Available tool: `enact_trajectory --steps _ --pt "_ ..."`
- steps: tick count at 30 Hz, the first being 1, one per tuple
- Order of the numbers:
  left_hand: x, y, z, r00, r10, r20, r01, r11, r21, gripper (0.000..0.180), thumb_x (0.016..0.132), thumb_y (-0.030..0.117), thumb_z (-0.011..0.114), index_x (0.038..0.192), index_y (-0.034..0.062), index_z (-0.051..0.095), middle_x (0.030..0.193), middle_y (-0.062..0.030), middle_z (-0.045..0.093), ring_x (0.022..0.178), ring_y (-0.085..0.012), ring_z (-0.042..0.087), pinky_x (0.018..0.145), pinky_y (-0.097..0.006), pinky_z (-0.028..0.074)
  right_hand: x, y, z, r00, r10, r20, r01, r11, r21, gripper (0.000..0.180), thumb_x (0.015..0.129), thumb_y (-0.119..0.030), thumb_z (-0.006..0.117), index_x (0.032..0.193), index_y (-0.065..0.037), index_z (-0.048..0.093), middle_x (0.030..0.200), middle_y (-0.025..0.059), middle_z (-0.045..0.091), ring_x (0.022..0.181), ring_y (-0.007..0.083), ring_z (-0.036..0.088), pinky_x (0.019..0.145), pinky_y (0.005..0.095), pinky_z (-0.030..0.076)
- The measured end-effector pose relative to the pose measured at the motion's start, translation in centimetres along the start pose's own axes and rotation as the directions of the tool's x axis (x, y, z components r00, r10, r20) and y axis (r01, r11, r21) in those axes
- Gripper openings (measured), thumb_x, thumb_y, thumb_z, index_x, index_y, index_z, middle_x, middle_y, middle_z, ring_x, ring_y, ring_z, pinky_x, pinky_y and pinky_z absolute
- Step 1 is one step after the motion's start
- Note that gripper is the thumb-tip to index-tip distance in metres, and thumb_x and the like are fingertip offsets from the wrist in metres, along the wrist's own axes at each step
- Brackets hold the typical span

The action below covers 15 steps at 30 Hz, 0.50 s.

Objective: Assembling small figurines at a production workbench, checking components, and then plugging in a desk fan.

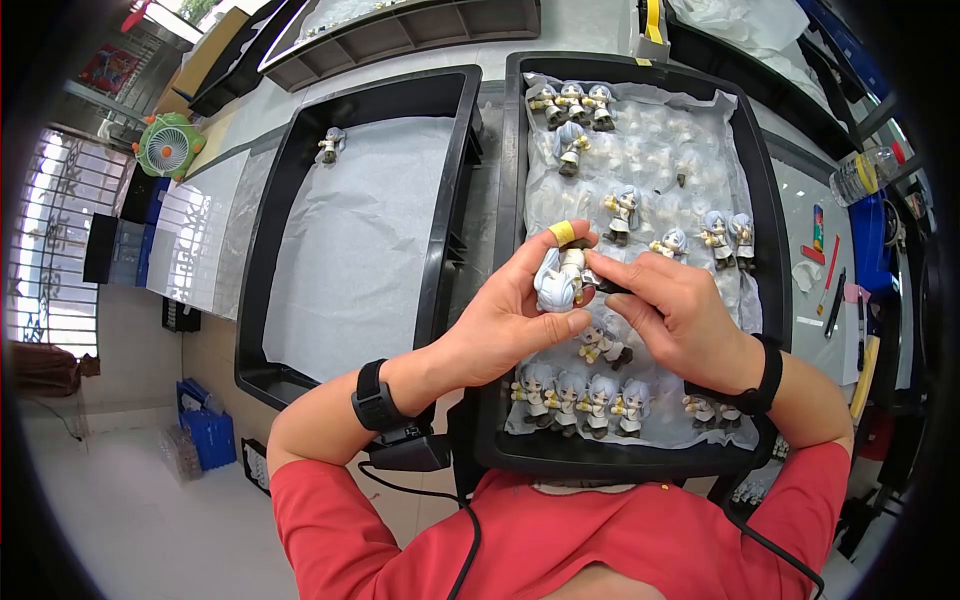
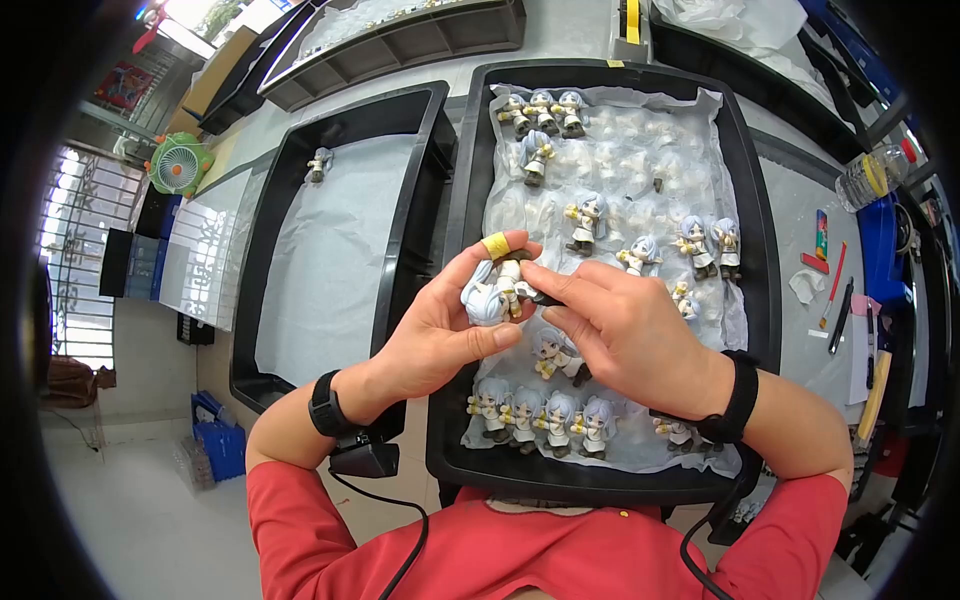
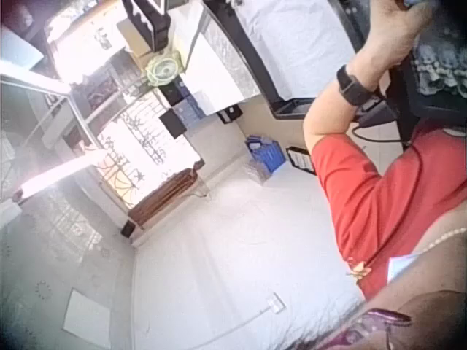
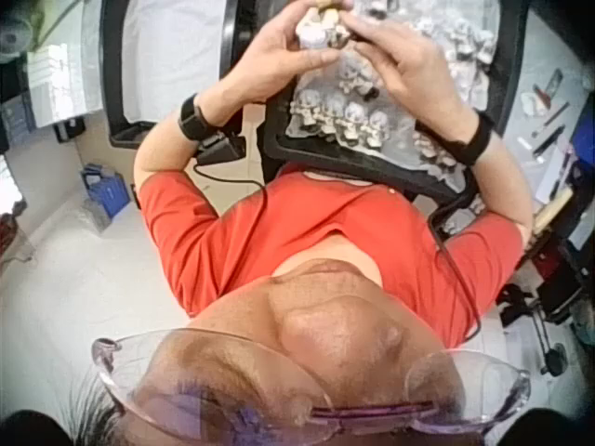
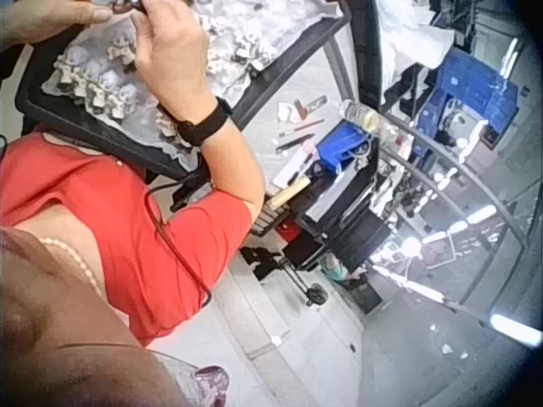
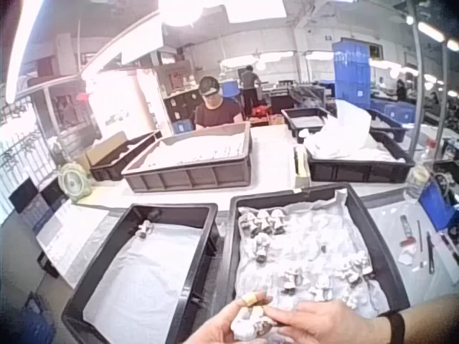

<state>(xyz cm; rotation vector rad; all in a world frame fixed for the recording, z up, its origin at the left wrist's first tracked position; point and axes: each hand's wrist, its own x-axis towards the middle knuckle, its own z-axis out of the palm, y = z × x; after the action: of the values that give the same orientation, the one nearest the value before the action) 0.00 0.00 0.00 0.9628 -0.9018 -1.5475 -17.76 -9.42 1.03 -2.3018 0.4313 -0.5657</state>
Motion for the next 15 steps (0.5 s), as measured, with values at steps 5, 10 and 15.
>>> enact_trajectory --steps 5,10,15 --pt "-0.01 -0.05 -0.12 1.0 0.003 -0.01 -0.003 1.0 -0.005 0.066 0.079 0.001 0.062 0.134 0.0048 0.025 0.133 -0.0071 0.034 0.113 -0.0131 0.043 0.096 -0.028 0.037 0.04 0.01 0.1 1.0 0.004 -0.004 -0.004 1.0 -0.026 0.036 0.075 -0.003 0.06 0.111 -0.006 0.056 0.072 0.0106 0.053 0.061 0.0254 0.055 0.053 0.0334 0.044" --pt "-0.06 0.01 -0.07 1.0 -0.004 -0.011 0.004 1.0 -0.018 0.066 0.079 0.0 0.061 0.134 0.0052 0.025 0.132 -0.0069 0.034 0.114 -0.0131 0.043 0.096 -0.028 0.037 0.0 0.26 0.24 1.0 -0.013 -0.024 0.013 1.0 -0.015 0.037 0.075 -0.002 0.06 0.111 -0.006 0.056 0.072 0.0107 0.053 0.06 0.0257 0.055 0.053 0.0335 0.044" --pt "-0.08 -0.08 -0.07 1.0 0.004 -0.009 -0.004 1.0 -0.021 0.066 0.079 -0.001 0.061 0.134 0.0053 0.026 0.132 -0.0067 0.034 0.114 -0.0128 0.042 0.096 -0.028 0.037 -0.01 0.09 0.21 1.0 -0.005 -0.018 0.005 1.0 -0.009 0.037 0.075 -0.002 0.06 0.111 -0.006 0.056 0.072 0.0108 0.053 0.061 0.0258 0.055 0.053 0.0335 0.044"
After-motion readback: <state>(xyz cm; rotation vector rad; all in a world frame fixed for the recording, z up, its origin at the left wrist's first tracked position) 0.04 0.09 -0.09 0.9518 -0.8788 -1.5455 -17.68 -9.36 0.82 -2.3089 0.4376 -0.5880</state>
